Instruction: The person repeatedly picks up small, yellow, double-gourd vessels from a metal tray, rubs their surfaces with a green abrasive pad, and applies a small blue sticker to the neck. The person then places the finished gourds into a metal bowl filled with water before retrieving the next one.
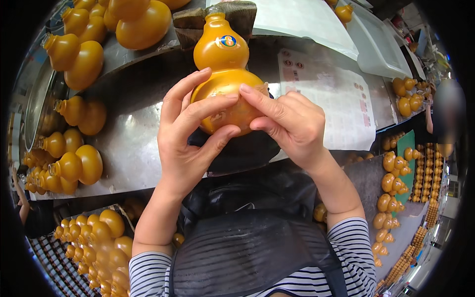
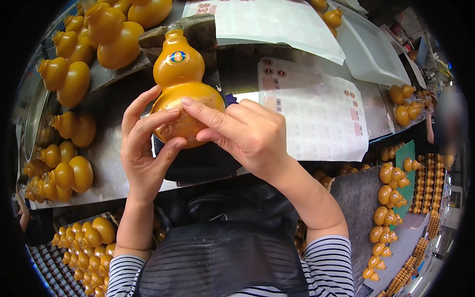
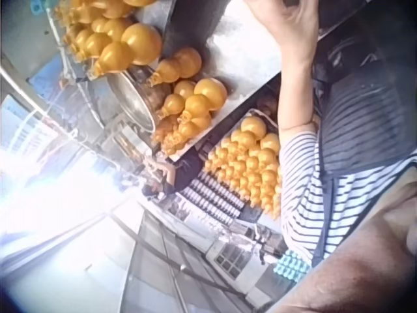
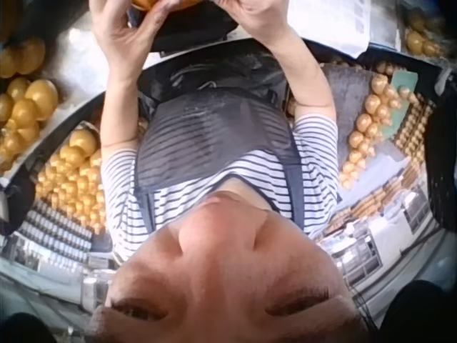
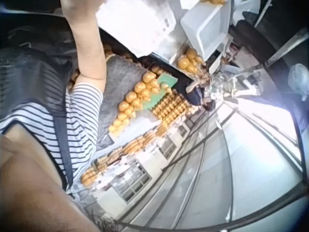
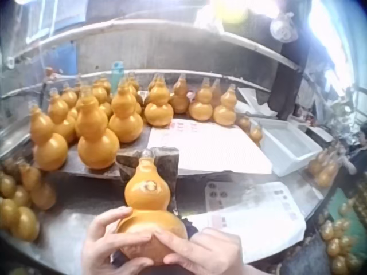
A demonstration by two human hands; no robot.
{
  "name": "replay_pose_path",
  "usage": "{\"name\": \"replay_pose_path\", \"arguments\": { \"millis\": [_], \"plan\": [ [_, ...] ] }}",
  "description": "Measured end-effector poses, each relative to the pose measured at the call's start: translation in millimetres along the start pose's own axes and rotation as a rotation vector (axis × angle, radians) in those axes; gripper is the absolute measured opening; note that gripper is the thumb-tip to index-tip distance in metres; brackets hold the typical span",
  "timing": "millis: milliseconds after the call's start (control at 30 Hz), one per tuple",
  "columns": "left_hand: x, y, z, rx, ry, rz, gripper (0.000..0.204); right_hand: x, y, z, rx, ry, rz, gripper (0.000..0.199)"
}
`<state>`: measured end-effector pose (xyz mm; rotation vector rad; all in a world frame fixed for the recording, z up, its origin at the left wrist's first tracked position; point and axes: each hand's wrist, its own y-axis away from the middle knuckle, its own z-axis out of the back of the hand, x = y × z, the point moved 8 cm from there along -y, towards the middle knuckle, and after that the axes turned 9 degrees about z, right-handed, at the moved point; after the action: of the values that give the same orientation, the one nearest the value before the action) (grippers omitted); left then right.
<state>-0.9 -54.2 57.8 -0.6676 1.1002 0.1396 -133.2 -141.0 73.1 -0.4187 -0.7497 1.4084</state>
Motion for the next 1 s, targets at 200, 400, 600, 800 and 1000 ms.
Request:
{"name": "replay_pose_path", "arguments": {
  "millis": [200,400,600,800,1000],
  "plan": [
    [3,0,3,0.013,-0.008,-0.028,0.037,1,-1,0,-0.047,-0.058,0.042,0.041],
    [10,-3,2,0.027,-0.041,-0.019,0.035,-8,1,-8,-0.064,-0.136,0.043,0.043],
    [21,-2,3,0.059,0.008,-0.037,0.075,-39,16,-4,-0.195,-0.598,-0.371,0.036],
    [32,2,-6,0.076,-0.147,0.143,0.092,-48,36,-23,-0.213,-0.792,-0.68,0.028],
    [14,2,-1,0.088,-0.197,-0.142,0.072,-18,14,2,-0.185,-0.294,-0.089,0.04]
  ]
}}
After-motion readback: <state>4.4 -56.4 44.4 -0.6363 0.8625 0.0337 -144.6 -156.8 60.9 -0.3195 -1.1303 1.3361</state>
